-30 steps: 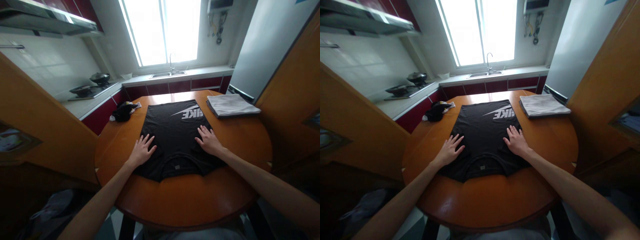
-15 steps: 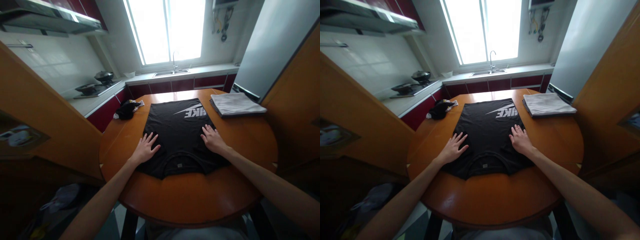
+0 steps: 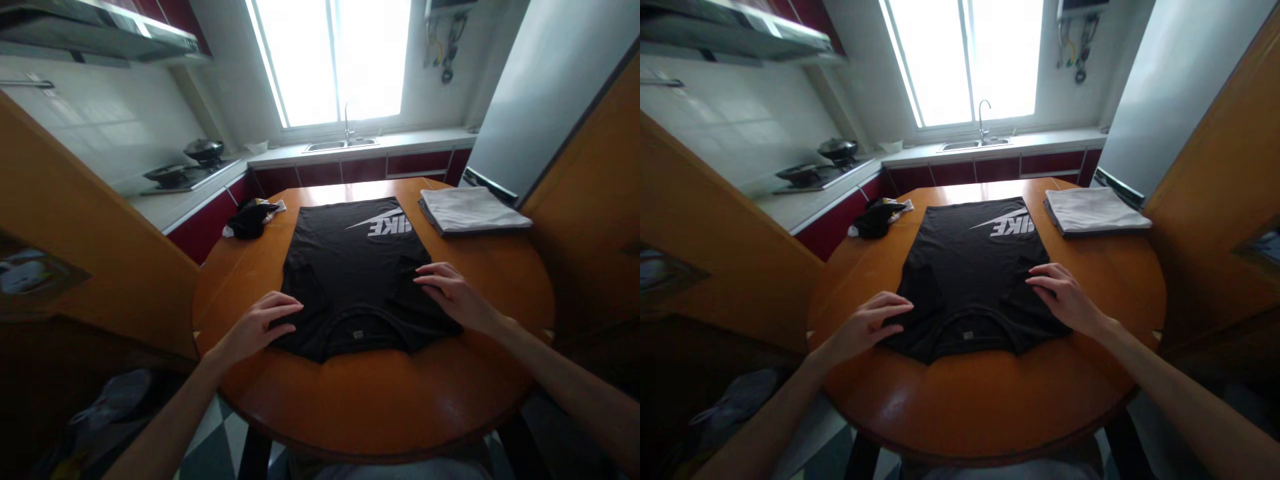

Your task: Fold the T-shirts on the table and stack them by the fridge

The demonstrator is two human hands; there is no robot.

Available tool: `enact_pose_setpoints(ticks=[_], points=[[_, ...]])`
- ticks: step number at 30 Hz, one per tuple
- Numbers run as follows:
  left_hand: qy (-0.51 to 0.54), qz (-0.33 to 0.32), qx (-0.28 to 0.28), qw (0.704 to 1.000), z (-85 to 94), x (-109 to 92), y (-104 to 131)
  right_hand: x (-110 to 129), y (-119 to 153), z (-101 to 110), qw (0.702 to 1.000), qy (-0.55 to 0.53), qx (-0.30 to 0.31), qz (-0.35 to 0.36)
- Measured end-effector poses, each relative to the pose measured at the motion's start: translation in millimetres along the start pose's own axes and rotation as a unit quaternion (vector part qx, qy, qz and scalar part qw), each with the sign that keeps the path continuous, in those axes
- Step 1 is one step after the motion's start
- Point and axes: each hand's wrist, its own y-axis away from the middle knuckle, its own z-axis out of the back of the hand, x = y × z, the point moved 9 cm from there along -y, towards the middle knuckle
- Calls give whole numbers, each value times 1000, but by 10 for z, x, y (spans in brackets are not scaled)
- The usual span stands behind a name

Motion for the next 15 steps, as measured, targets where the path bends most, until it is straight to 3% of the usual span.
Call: enact_pose_setpoints(ticks=[3, 7, 11, 15], points=[[1, -56, 27, 998, -67, -187, 196, 137, 280, 51, 999, -16, 36, 26], [-32, -79, 32, 996, -138, -282, 291, 257, 527, 31, 995, -8, 79, 55], [-79, -92, 43, 992, -189, -290, 330, 288, 646, -18, 990, 7, 114, 77], [-103, -102, 49, 988, -203, -315, 340, 281, 685, -15, 990, 20, 111, 84]])
